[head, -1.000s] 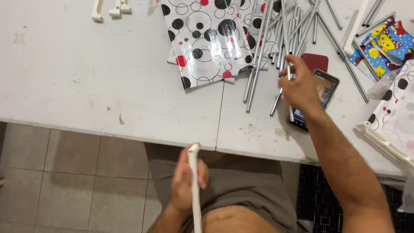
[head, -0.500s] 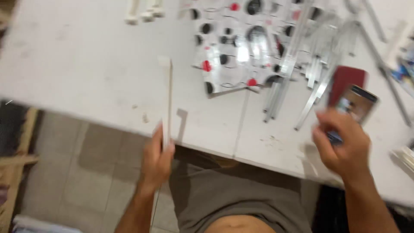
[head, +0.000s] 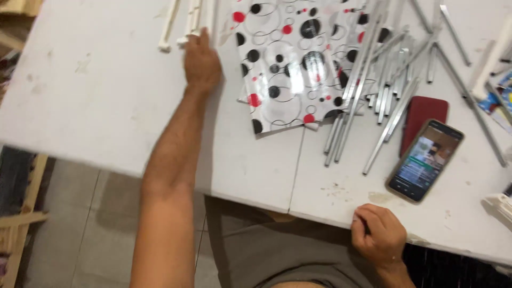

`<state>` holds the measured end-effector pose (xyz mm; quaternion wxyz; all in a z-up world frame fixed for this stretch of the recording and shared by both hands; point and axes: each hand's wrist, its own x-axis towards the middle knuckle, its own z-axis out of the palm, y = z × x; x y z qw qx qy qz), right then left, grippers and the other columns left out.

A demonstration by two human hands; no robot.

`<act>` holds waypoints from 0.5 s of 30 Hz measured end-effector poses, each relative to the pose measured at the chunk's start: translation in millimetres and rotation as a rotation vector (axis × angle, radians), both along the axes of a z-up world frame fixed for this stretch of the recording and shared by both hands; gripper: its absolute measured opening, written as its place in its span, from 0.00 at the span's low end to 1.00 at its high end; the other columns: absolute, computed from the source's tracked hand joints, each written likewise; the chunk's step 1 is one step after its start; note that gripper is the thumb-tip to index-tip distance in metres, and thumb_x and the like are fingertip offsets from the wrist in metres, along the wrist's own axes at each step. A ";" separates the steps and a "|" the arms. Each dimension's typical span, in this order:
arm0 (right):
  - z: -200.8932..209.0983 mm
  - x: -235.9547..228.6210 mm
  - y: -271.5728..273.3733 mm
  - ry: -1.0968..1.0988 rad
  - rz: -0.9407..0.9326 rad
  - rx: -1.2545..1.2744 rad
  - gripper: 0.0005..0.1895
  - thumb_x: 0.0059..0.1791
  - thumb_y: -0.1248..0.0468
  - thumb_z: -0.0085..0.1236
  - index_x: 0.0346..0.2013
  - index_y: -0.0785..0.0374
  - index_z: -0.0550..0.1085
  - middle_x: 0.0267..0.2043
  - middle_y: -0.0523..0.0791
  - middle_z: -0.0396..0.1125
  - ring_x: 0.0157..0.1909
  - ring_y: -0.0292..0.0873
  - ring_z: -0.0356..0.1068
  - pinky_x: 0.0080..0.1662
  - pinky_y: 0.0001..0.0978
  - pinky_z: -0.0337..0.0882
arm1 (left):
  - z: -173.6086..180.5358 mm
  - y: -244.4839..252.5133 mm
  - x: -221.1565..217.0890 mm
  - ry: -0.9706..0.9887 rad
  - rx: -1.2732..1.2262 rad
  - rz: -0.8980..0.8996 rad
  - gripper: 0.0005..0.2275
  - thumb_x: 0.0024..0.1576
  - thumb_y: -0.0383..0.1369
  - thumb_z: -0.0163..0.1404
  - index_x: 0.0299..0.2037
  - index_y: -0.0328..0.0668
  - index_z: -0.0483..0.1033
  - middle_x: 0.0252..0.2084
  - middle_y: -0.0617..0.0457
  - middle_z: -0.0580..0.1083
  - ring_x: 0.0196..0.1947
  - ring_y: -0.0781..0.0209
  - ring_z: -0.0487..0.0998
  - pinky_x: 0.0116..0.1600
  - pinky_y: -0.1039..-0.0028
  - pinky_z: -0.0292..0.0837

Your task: Assembling a multi-tier fabric and metal rod storage rack by connecting components.

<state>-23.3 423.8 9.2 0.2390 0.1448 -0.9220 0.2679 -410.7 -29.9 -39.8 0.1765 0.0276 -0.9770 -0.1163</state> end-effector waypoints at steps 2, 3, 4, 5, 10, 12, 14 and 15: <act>2.0 0.5 -0.9 -0.024 -0.016 0.000 0.03 0.47 0.72 0.57 0.33 0.64 0.77 0.39 0.48 0.73 0.39 0.49 0.72 0.46 0.38 0.72 | -13.4 0.2 -19.2 0.019 -0.214 0.045 0.26 0.61 0.34 0.45 0.71 0.37 0.59 0.59 0.38 0.65 0.50 0.39 0.66 0.55 0.52 0.65; 1.7 -0.1 -0.7 -0.009 -0.003 -0.002 0.03 0.47 0.72 0.56 0.33 0.64 0.77 0.38 0.48 0.73 0.37 0.49 0.72 0.44 0.38 0.72 | -2.9 6.7 -13.8 0.089 -0.228 0.120 0.23 0.58 0.32 0.49 0.65 0.41 0.65 0.57 0.42 0.65 0.50 0.43 0.66 0.51 0.55 0.64; 1.8 -1.0 0.0 0.007 0.007 -0.003 0.04 0.47 0.73 0.56 0.33 0.64 0.76 0.38 0.48 0.73 0.36 0.49 0.71 0.43 0.39 0.72 | 8.1 14.2 -9.8 0.160 -0.241 0.193 0.21 0.54 0.29 0.53 0.60 0.46 0.71 0.55 0.47 0.66 0.50 0.47 0.66 0.46 0.58 0.63; 4.0 -1.1 -0.7 0.003 -0.015 0.004 0.04 0.47 0.73 0.56 0.33 0.64 0.76 0.38 0.48 0.73 0.36 0.49 0.71 0.43 0.39 0.72 | 24.4 32.2 11.0 0.158 -0.233 0.171 0.21 0.54 0.29 0.53 0.60 0.46 0.71 0.55 0.47 0.66 0.50 0.47 0.66 0.46 0.58 0.63; 13.2 -5.0 -4.1 0.013 -0.017 -0.015 0.05 0.44 0.72 0.54 0.31 0.61 0.75 0.36 0.45 0.73 0.32 0.48 0.69 0.38 0.39 0.68 | 65.4 95.4 90.9 -0.020 0.052 -0.013 0.24 0.60 0.50 0.53 0.59 0.42 0.70 0.46 0.43 0.75 0.48 0.39 0.73 0.48 0.47 0.62; 15.5 -6.9 -4.6 0.024 -0.001 -0.020 0.04 0.45 0.72 0.53 0.31 0.62 0.75 0.36 0.46 0.72 0.33 0.48 0.69 0.38 0.38 0.69 | 66.5 98.7 98.7 -0.106 0.149 -0.069 0.29 0.56 0.50 0.55 0.63 0.41 0.67 0.53 0.42 0.73 0.53 0.38 0.71 0.53 0.45 0.59; 11.2 -8.0 -0.4 0.043 -0.001 -0.012 0.04 0.46 0.72 0.53 0.31 0.62 0.74 0.36 0.46 0.72 0.33 0.48 0.69 0.38 0.38 0.69 | 64.6 101.0 97.9 -0.189 0.255 -0.143 0.35 0.52 0.50 0.58 0.67 0.40 0.63 0.61 0.40 0.71 0.58 0.36 0.68 0.59 0.43 0.56; 5.2 -8.0 2.7 0.086 -0.004 0.000 0.02 0.46 0.69 0.56 0.30 0.60 0.76 0.34 0.45 0.71 0.31 0.48 0.71 0.36 0.38 0.71 | 61.9 100.1 93.2 -0.114 0.227 -0.191 0.33 0.51 0.41 0.61 0.66 0.39 0.65 0.58 0.40 0.73 0.56 0.36 0.71 0.56 0.41 0.58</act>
